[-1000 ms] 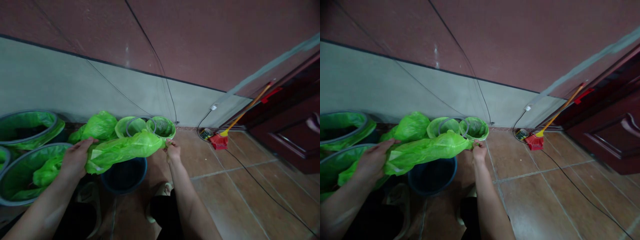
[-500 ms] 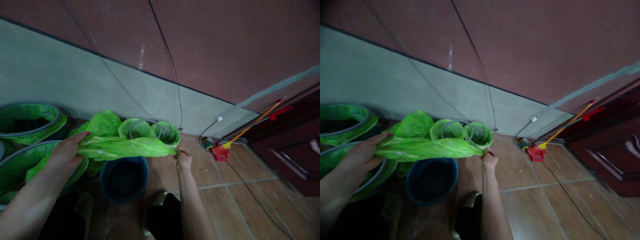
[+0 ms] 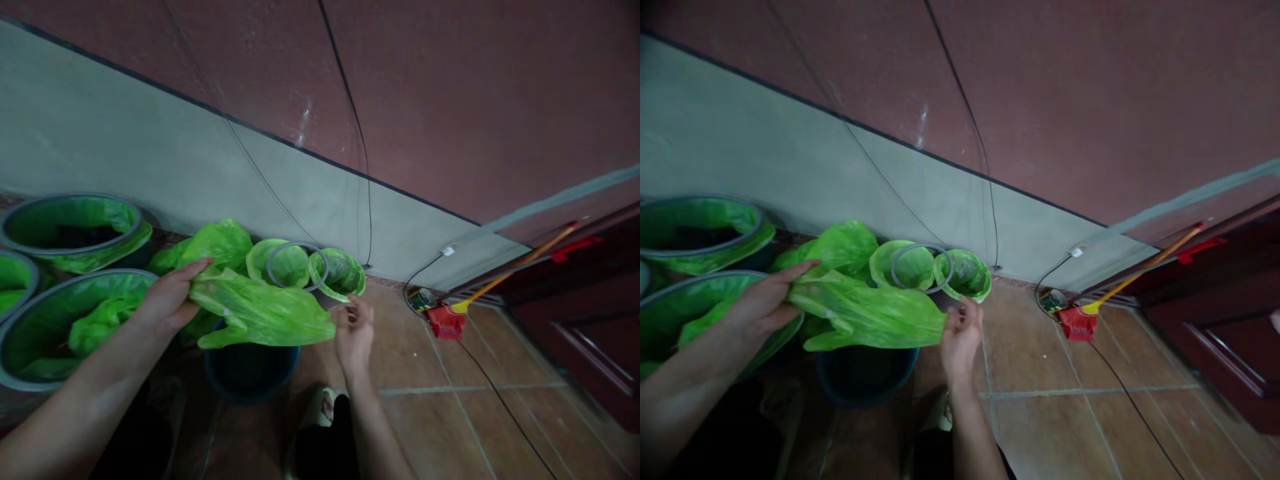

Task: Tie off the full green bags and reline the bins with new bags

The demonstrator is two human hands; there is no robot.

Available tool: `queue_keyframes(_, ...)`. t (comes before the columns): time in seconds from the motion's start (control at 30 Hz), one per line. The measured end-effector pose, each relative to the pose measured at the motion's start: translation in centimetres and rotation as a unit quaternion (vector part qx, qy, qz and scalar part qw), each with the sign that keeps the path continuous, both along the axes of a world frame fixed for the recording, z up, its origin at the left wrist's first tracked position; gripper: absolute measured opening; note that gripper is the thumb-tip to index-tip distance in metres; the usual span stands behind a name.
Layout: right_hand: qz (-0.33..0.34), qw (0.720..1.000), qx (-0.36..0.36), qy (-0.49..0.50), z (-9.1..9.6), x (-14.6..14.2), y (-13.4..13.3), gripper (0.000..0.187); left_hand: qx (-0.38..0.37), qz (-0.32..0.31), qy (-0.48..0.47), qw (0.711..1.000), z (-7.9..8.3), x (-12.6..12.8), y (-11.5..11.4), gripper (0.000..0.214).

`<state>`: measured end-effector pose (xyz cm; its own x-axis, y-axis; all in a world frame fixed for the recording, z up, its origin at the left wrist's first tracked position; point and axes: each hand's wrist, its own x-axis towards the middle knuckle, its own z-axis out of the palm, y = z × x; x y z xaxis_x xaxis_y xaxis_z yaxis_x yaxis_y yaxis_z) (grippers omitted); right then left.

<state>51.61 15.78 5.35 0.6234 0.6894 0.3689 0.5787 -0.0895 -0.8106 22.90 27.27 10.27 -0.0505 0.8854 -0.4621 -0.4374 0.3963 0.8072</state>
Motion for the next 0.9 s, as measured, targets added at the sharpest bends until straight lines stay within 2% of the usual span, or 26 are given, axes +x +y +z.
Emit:
queue_keyframes(0.07,0.144,0.989,-0.003,-0.046,0.4,-3.4,-0.3,0.036,-0.021,-0.021,-0.04,0.999,0.3,1.3,-0.7,0.011)
queue_keyframes(0.13,0.225,0.971,-0.019,-0.082,0.5,-5.9,-0.2,0.047,-0.021,-0.068,-0.05,0.996,0.7,2.4,-1.6,0.013)
queue_keyframes(0.23,0.276,0.956,-0.06,-0.083,0.2,-7.7,0.6,0.064,-0.025,-0.149,-0.062,0.987,0.9,3.4,-2.6,0.015)
queue_keyframes(0.3,0.293,0.949,-0.099,-0.055,-0.3,-8.2,1.2,0.061,-0.025,-0.194,-0.063,0.979,0.8,3.7,-2.9,0.019)
queue_keyframes(0.37,0.292,0.944,-0.153,-0.026,-0.6,-8.5,1.5,0.038,0.001,-0.217,-0.045,0.975,0.6,3.8,-3.1,0.028)
queue_keyframes(0.43,0.268,0.946,-0.183,-0.001,-0.8,-8.5,1.6,0.018,0.06,-0.219,-0.009,0.974,0.5,3.9,-3.3,0.042)
queue_keyframes(0.53,0.225,0.962,-0.141,0.058,-0.7,-7.8,1.5,0.018,0.162,-0.227,0.065,0.958,0.0,4.4,-4.0,0.074)
queue_keyframes(0.6,0.213,0.967,-0.088,0.107,-0.5,-7.2,1.5,0.021,0.207,-0.243,0.16,0.934,-0.8,4.9,-4.4,0.093)
queue_keyframes(0.63,0.21,0.967,-0.064,0.127,-0.4,-6.9,1.5,0.022,0.226,-0.247,0.224,0.915,-1.3,5.1,-4.6,0.095)
queue_keyframes(0.7,0.203,0.966,-0.023,0.155,-0.3,-6.3,1.5,0.024,0.251,-0.244,0.353,0.868,-2.5,5.3,-4.6,0.08)
queue_keyframes(0.77,0.192,0.967,0.001,0.17,-0.1,-5.4,1.6,0.026,0.258,-0.235,0.433,0.831,-3.5,4.9,-4.2,0.056)
queue_keyframes(0.83,0.168,0.969,0.013,0.18,0.0,-4.0,1.6,0.028,0.254,-0.232,0.447,0.826,-3.9,4.2,-3.7,0.043)
queue_keyframes(0.9,0.131,0.972,0.024,0.194,0.0,-2.2,1.6,0.028,0.251,-0.221,0.423,0.842,-3.6,3.3,-3.2,0.039)
